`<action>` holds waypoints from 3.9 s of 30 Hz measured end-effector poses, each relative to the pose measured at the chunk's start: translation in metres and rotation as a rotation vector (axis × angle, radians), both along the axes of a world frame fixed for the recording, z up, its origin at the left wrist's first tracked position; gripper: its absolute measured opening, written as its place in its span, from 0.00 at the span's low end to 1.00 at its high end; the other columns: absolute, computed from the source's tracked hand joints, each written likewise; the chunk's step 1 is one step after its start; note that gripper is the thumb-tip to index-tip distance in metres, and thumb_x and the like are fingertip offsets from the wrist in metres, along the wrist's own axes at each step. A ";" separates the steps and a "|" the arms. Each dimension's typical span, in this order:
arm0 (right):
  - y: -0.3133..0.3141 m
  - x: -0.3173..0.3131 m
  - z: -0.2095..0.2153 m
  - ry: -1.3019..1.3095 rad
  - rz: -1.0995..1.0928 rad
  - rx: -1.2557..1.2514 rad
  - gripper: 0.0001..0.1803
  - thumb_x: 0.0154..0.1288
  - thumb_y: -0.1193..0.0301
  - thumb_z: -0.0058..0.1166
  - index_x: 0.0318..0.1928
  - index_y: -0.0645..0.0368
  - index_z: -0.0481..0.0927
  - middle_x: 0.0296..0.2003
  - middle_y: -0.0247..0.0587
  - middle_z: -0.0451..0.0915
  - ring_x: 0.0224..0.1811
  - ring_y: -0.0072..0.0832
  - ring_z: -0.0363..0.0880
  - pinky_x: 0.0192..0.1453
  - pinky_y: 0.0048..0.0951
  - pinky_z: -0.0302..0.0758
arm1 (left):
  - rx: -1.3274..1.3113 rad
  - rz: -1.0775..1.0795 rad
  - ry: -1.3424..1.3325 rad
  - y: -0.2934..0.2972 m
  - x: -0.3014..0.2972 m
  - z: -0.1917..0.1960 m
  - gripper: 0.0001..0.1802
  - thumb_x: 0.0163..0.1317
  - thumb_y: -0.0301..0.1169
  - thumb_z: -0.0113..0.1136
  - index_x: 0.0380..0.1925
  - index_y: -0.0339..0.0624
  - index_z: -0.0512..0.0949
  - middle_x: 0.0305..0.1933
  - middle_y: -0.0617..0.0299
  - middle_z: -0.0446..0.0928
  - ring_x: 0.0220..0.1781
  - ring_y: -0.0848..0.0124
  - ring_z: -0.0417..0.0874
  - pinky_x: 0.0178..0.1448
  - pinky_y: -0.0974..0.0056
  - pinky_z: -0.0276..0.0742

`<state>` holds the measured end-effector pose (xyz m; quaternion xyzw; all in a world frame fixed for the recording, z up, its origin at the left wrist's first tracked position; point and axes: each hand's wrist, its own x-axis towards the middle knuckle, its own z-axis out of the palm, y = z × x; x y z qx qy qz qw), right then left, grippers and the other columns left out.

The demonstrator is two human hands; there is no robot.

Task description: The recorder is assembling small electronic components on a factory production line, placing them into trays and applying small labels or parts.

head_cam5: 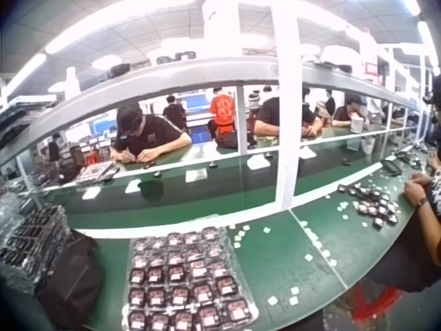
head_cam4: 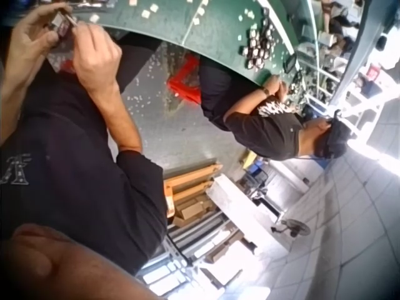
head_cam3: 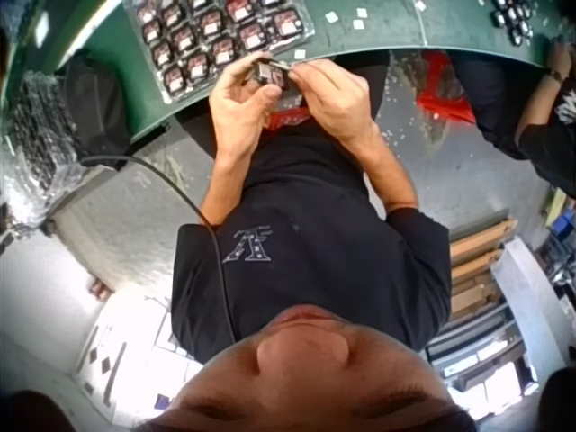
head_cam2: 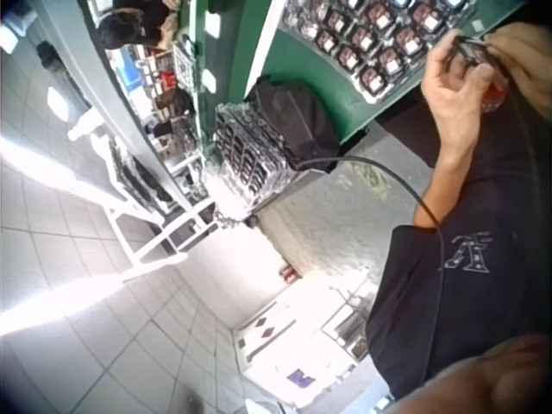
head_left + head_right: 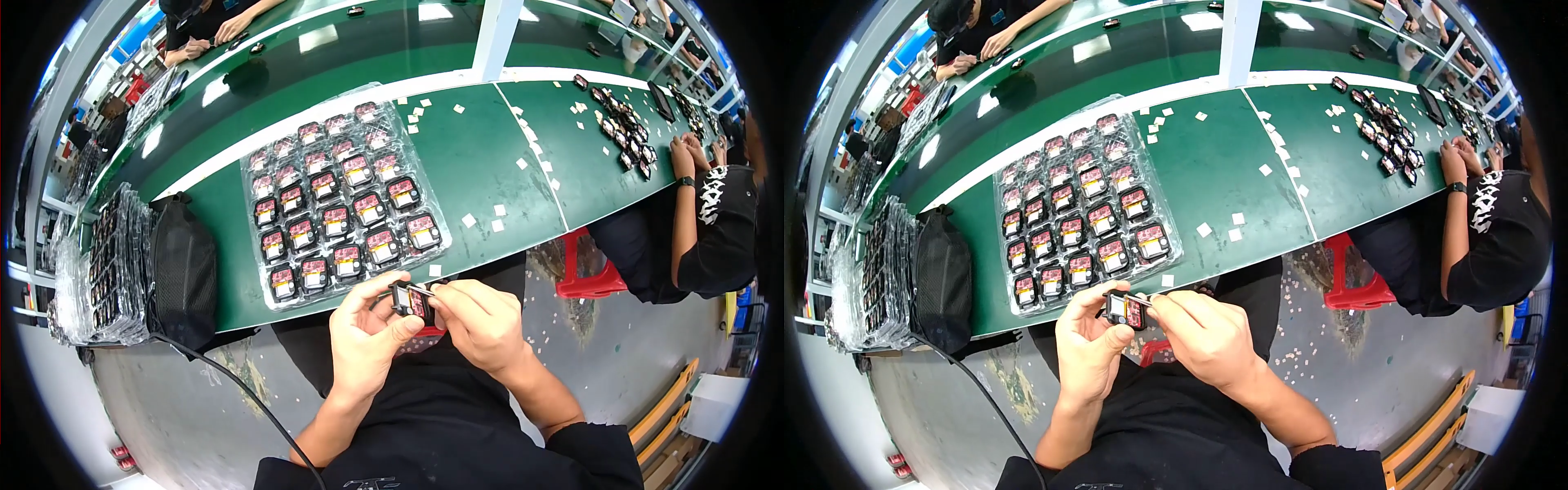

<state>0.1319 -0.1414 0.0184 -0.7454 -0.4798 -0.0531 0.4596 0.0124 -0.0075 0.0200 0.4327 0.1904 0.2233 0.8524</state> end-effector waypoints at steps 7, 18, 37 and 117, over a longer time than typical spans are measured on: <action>-0.024 0.028 0.000 0.192 -0.196 0.109 0.08 0.64 0.79 0.69 0.42 0.67 0.86 0.35 0.47 0.87 0.32 0.36 0.86 0.36 0.30 0.81 | 0.332 -0.011 0.000 0.024 0.025 0.023 0.29 0.57 0.13 0.75 0.58 0.32 0.74 0.56 0.53 0.79 0.58 0.67 0.83 0.65 0.61 0.82; -0.032 0.042 -0.016 0.213 -0.315 0.061 0.08 0.66 0.79 0.68 0.44 0.66 0.85 0.36 0.47 0.85 0.31 0.35 0.85 0.35 0.32 0.80 | 1.507 0.121 0.417 0.084 0.135 0.022 0.13 0.56 0.23 0.75 0.39 0.33 0.80 0.42 0.49 0.78 0.46 0.49 0.83 0.51 0.50 0.80; 0.055 0.203 -0.035 -0.274 -0.422 -0.427 0.09 0.67 0.73 0.55 0.46 0.57 0.83 0.44 0.43 0.80 0.53 0.40 0.81 0.57 0.40 0.82 | 2.000 0.273 0.491 0.084 0.126 -0.001 0.11 0.67 0.25 0.62 0.47 0.38 0.87 0.55 0.52 0.84 0.66 0.42 0.77 0.71 0.44 0.70; -0.088 0.311 0.002 -0.476 -0.615 -0.360 0.45 0.60 0.43 0.69 0.70 0.56 0.74 0.73 0.63 0.64 0.78 0.61 0.59 0.81 0.56 0.58 | 1.059 -0.385 0.252 -0.041 -0.016 -0.069 0.20 0.63 0.19 0.68 0.56 0.37 0.83 0.55 0.45 0.84 0.55 0.50 0.87 0.58 0.57 0.83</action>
